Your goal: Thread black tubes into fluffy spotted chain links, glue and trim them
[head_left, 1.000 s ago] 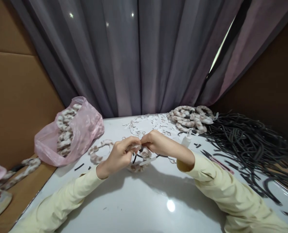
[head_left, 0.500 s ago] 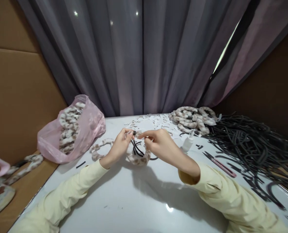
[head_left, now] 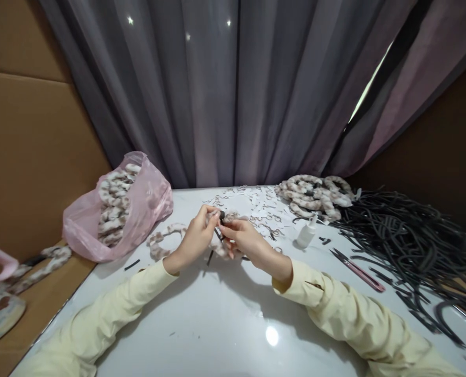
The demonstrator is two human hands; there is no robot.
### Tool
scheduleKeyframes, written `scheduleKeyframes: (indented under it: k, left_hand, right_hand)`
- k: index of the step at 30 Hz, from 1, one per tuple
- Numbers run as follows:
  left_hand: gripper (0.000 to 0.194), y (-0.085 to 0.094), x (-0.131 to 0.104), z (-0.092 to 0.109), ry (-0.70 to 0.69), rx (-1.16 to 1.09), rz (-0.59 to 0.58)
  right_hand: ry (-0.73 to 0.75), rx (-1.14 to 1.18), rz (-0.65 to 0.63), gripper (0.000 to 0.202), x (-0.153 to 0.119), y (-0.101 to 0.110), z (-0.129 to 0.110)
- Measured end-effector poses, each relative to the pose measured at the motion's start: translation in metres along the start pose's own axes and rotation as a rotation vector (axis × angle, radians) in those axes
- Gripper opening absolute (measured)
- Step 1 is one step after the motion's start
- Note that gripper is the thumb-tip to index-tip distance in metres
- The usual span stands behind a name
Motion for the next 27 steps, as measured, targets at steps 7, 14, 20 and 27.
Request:
scheduleKeyframes:
  k: [7, 14, 20, 27]
  left_hand:
    - [0.006, -0.001, -0.004, 0.010, -0.239, 0.561, 0.047]
    - [0.016, -0.015, -0.005, 0.012, -0.385, 0.644, -0.115]
    - [0.005, -0.006, -0.001, 0.016, -0.179, 0.401, -0.136]
    - [0.009, -0.006, -0.005, 0.016, -0.091, 0.245, -0.138]
  right_hand:
    - [0.082, -0.550, 0.094, 0.026, -0.008, 0.014, -0.025]
    - [0.100, -1.192, 0.100, 0.020, -0.021, 0.008, -0.038]
    - [0.129, -1.599, 0.089, 0.027, -0.022, 0.011, -0.046]
    - [0.350, -1.279, -0.046, 0.043, -0.016, 0.029, -0.042]
Point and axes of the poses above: each hand's wrist, its own x-axis towards the middle knuckle, its own y-axis out of the back of the hand, z = x × y, the point moved 6 cm from there along x, towards the middle knuckle, and after that the axes turned 15 degrees about -z, right-handed, at the moved point
